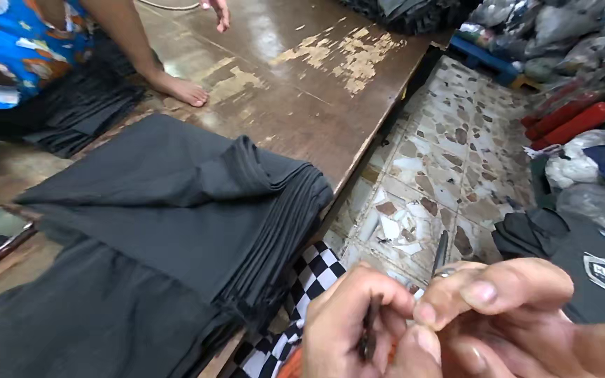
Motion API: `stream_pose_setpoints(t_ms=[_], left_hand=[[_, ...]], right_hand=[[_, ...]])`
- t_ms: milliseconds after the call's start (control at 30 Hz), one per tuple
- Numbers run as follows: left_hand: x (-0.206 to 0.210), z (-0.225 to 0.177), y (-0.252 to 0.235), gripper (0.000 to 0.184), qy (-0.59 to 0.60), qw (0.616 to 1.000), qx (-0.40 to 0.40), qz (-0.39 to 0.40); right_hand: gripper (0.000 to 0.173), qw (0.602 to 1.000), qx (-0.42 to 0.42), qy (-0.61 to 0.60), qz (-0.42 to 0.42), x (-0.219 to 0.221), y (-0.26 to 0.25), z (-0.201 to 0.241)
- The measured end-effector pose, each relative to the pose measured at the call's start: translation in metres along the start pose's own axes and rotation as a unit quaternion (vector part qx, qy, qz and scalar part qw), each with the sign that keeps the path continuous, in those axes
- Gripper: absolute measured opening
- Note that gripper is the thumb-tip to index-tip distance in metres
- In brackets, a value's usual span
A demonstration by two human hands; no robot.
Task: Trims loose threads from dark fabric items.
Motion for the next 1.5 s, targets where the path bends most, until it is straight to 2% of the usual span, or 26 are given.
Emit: stream_pose_setpoints(t_ms=[100,200,300,367,433,500,533,600,733,867,900,967,1033,1067,1100,1167,1200,1300,1367,1433,1467,1500], left_hand=[[-0.014,0.009,0.006,0.018,0.010,0.999,-0.033,0.015],[-0.042,0.012,0.019,0.032,-0.044,0.998,-0.029,0.030],[-0.086,-0.017,0.021,0.027,-0.172,0.982,0.030,-0.071],[-0.114,-0.031,0.021,0.025,-0.270,0.951,0.036,-0.149],[-0.134,-0.031,0.023,0.032,-0.387,0.909,-0.021,-0.154],[-0.141,-0.020,0.022,0.036,-0.464,0.872,-0.121,-0.096],[-0.141,-0.014,0.021,0.032,-0.470,0.867,-0.153,-0.066],[-0.140,-0.006,0.024,0.023,-0.451,0.873,-0.176,-0.055],[-0.145,-0.006,0.031,0.024,-0.420,0.890,-0.164,-0.074],[-0.146,-0.008,0.031,0.023,-0.404,0.893,-0.180,-0.085],[-0.147,-0.009,0.031,0.022,-0.383,0.900,-0.173,-0.115],[-0.148,-0.010,0.031,0.016,-0.299,0.920,-0.119,-0.225],[-0.147,-0.007,0.031,0.012,-0.142,0.941,-0.058,-0.303],[-0.145,-0.004,0.031,0.015,-0.059,0.946,-0.047,-0.314],[-0.144,0.001,0.030,0.017,0.006,0.948,-0.047,-0.316],[-0.143,0.008,0.032,0.019,0.084,0.940,-0.060,-0.326],[-0.144,0.011,0.033,0.020,0.107,0.934,-0.069,-0.333],[-0.146,0.019,0.032,0.024,0.140,0.928,-0.082,-0.335],[-0.145,0.021,0.030,0.024,0.136,0.934,-0.077,-0.322],[-0.144,0.023,0.029,0.021,0.134,0.943,-0.065,-0.299],[-0.145,0.024,0.029,0.019,0.136,0.946,-0.060,-0.288],[-0.145,0.025,0.030,0.018,0.139,0.948,-0.055,-0.281]], right_hand=[[0.047,1.000,-0.004,0.017,0.010,0.009,0.008,-0.008],[0.037,0.997,-0.010,0.004,0.074,0.016,0.008,-0.017],[0.036,0.989,-0.028,0.035,0.142,0.018,-0.004,-0.037],[0.031,0.981,-0.055,0.050,0.180,0.028,-0.018,-0.049],[0.024,0.972,-0.081,0.052,0.213,0.042,-0.029,-0.059],[0.021,0.967,-0.103,0.046,0.228,0.060,-0.034,-0.068],[0.021,0.965,-0.111,0.044,0.234,0.068,-0.034,-0.072],[0.022,0.961,-0.126,0.041,0.243,0.085,-0.031,-0.080],[0.024,0.961,-0.142,0.015,0.235,0.107,-0.019,-0.091],[0.034,0.965,-0.132,0.001,0.227,0.115,-0.010,-0.103],[0.040,0.966,-0.118,0.013,0.229,0.117,-0.008,-0.108],[0.061,0.963,-0.071,0.082,0.245,0.124,-0.004,-0.117],[0.076,0.950,-0.055,0.154,0.265,0.134,-0.003,-0.115],[0.073,0.946,-0.065,0.169,0.267,0.137,-0.003,-0.113],[0.060,0.948,-0.086,0.167,0.256,0.138,-0.004,-0.112],[0.037,0.961,-0.106,0.100,0.234,0.128,-0.005,-0.116],[0.035,0.967,-0.092,0.048,0.233,0.118,-0.004,-0.120],[0.040,0.965,-0.026,-0.042,0.256,0.097,-0.004,-0.123],[0.050,0.961,0.004,0.003,0.278,0.101,-0.008,-0.115],[0.068,0.954,0.009,0.075,0.290,0.112,-0.012,-0.108],[0.068,0.954,-0.005,0.104,0.280,0.118,-0.011,-0.107],[0.059,0.957,-0.031,0.125,0.261,0.124,-0.009,-0.108]])
Point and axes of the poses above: each hand's wrist, its own y-axis away from the middle knuckle, its own x-axis out of the palm, z = x × y, the point moved 3 cm from there along -y, towards the middle knuckle
